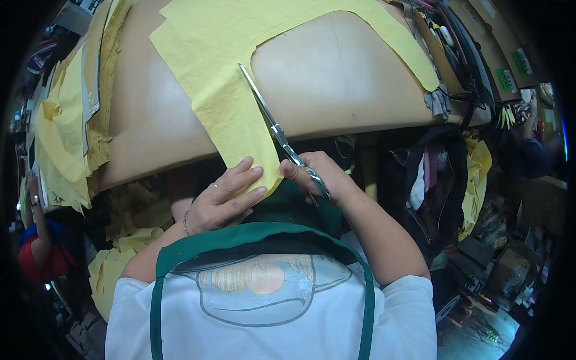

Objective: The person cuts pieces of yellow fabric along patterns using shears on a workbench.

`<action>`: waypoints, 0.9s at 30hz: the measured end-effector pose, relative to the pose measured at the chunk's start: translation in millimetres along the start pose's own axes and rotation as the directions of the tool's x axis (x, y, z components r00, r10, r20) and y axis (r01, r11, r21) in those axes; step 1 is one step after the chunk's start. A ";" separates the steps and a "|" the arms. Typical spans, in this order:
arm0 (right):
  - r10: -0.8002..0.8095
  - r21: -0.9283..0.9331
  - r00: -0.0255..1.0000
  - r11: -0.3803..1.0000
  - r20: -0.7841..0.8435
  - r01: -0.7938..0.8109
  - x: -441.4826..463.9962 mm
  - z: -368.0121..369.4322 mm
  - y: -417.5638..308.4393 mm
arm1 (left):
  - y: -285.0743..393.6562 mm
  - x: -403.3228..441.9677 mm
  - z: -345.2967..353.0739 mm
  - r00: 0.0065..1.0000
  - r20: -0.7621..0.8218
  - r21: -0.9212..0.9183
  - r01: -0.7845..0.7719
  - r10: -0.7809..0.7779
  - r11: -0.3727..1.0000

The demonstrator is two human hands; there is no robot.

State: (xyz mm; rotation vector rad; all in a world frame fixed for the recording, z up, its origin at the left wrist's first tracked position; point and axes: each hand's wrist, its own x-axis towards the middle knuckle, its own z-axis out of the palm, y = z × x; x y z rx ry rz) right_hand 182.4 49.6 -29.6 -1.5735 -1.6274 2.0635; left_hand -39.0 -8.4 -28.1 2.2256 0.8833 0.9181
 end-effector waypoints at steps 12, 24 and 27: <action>0.026 0.037 0.999 0.999 -0.029 -0.025 -0.5 0.3 5.9 | 8.2 3.6 -5.6 0.997 -0.062 -0.173 0.035 -0.047 0.984; 0.055 -0.006 0.998 0.998 -0.029 -0.055 -2.9 0.9 6.8 | 9.9 3.7 -5.5 0.996 -0.078 -0.253 0.026 -0.047 0.967; 0.055 -0.009 0.998 0.998 -0.034 -0.055 -3.4 1.6 6.9 | 9.8 3.3 -5.5 0.996 -0.079 -0.253 0.023 -0.045 0.967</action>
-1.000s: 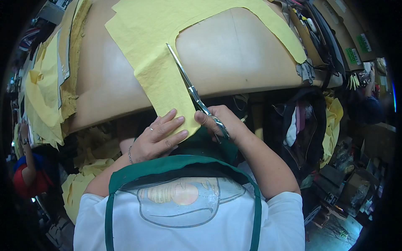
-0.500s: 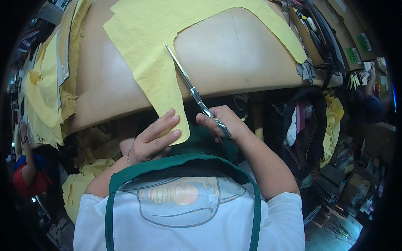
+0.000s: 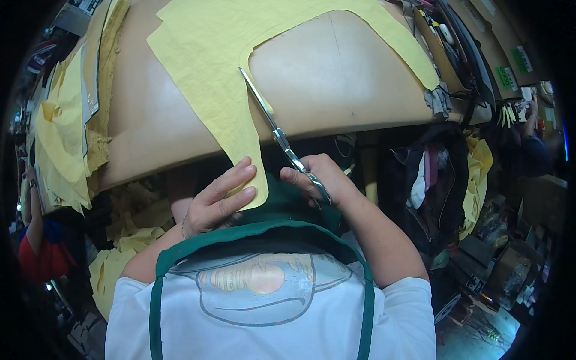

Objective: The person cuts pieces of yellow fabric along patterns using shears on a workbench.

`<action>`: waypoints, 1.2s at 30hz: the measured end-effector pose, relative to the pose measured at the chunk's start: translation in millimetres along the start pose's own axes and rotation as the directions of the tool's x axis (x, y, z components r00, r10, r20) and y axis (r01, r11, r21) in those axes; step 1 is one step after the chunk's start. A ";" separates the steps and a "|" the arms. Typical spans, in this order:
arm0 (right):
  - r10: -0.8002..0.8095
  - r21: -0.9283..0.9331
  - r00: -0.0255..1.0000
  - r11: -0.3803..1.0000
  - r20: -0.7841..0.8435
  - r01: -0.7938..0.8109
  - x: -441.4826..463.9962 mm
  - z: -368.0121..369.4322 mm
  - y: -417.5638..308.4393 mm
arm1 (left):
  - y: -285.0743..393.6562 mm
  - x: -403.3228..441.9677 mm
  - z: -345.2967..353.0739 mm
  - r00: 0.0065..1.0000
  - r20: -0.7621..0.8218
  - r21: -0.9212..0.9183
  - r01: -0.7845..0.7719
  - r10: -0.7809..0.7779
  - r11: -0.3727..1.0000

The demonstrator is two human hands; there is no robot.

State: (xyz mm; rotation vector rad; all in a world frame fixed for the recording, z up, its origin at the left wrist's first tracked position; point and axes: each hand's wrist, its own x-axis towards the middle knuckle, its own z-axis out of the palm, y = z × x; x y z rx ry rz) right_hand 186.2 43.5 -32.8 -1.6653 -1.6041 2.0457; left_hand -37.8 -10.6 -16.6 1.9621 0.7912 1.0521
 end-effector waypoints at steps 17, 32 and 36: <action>-0.130 0.075 0.990 0.989 0.053 0.126 30.0 6.5 -0.4 | 10.1 2.2 2.2 0.997 0.083 -0.015 0.012 -0.011 1.000; -0.158 0.048 0.983 0.985 -0.098 0.163 12.2 12.9 12.0 | 15.4 6.2 -3.0 0.994 0.102 -0.075 -0.028 0.035 0.997; -0.172 0.038 0.980 0.984 -0.102 0.177 7.3 13.0 18.2 | 21.2 10.8 -5.7 0.993 0.114 -0.127 -0.022 0.037 0.992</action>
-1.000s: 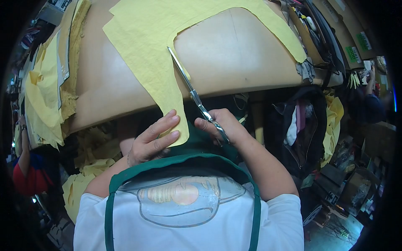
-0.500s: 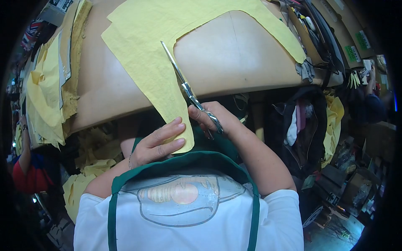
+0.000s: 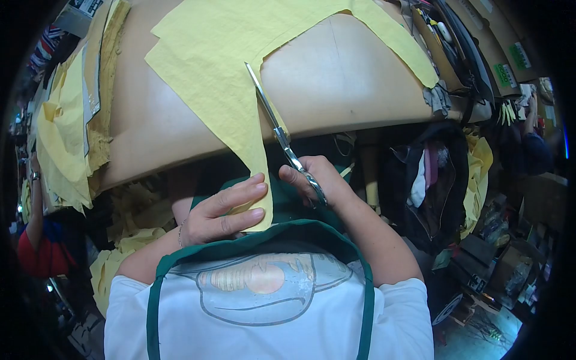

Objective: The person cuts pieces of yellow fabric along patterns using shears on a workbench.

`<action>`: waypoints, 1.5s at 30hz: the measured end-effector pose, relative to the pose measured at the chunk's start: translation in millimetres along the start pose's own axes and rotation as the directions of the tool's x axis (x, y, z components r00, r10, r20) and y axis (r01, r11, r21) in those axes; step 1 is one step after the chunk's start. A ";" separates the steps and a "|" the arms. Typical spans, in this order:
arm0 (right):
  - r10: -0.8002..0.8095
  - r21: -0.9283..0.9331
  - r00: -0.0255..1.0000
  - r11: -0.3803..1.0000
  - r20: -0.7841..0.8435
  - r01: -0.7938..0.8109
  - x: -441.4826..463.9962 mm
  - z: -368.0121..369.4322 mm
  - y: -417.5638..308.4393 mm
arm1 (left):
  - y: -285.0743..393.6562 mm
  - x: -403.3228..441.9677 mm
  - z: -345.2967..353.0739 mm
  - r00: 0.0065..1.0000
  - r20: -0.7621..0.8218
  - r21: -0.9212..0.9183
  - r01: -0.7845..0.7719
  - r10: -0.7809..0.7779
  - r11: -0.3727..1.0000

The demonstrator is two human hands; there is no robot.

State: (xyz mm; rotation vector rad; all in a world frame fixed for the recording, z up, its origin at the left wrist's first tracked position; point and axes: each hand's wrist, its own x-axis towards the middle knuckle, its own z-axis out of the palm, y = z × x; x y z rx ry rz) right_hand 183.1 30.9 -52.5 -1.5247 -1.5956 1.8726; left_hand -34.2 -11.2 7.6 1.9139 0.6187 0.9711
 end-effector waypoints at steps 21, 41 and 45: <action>0.118 0.164 0.989 0.981 -0.084 -0.103 -37.3 1.8 24.2 | 11.8 9.2 2.1 0.995 0.072 -0.195 -0.060 0.076 0.979; 0.163 -0.002 0.976 0.986 -0.146 -0.165 -52.2 0.1 -1.2 | -200.3 84.2 -217.4 0.675 -0.688 0.659 0.735 -0.265 0.160; 0.209 -0.067 0.968 0.973 -0.140 -0.219 -53.4 -4.7 -7.7 | -197.9 84.0 -216.5 0.639 -0.709 0.556 0.767 -0.300 0.319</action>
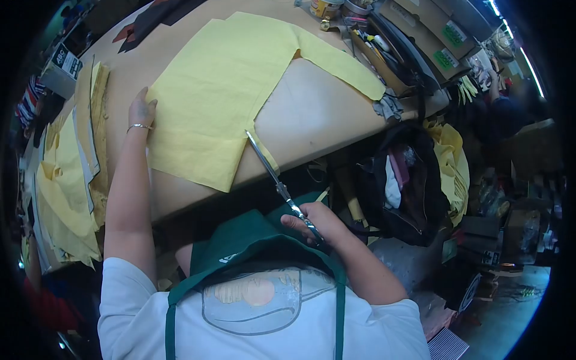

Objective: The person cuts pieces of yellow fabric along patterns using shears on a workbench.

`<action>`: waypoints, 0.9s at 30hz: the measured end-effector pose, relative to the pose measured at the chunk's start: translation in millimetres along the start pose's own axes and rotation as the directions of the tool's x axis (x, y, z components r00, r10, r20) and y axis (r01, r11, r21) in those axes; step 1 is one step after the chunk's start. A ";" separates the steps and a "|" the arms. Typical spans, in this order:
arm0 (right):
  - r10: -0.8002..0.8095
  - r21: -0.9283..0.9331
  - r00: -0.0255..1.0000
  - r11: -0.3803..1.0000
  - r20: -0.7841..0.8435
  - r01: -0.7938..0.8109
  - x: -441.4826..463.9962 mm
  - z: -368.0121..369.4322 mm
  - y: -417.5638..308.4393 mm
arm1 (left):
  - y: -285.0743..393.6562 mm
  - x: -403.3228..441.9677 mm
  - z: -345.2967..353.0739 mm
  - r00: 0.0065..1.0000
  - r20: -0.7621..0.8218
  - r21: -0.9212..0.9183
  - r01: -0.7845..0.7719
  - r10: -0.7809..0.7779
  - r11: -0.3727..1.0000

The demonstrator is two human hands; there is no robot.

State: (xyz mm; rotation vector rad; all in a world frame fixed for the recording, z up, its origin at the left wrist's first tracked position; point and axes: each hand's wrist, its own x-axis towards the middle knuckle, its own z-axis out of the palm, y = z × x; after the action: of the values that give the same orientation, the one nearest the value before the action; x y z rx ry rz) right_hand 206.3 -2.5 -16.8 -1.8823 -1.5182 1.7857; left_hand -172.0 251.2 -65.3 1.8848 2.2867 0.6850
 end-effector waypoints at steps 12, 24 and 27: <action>-0.076 -0.191 0.977 0.975 0.199 0.115 19.2 2.2 -15.0 | -10.0 -171.8 -95.9 0.979 -0.141 0.280 -0.100 0.144 0.955; 0.000 -0.078 0.949 0.997 0.315 0.026 19.7 -5.7 -14.1 | 96.6 -213.6 -51.8 0.941 0.181 -0.124 -0.266 0.285 0.956; 0.004 -0.085 0.940 0.996 0.341 0.026 20.1 -10.9 -21.9 | 98.6 -214.7 -52.7 0.939 0.197 -0.237 -0.233 0.281 0.943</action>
State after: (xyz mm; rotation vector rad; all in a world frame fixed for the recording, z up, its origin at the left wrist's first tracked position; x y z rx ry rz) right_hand 198.9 28.0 -12.2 -1.6573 -1.7374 2.1621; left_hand -52.0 45.3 -22.4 2.0588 1.7733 0.6670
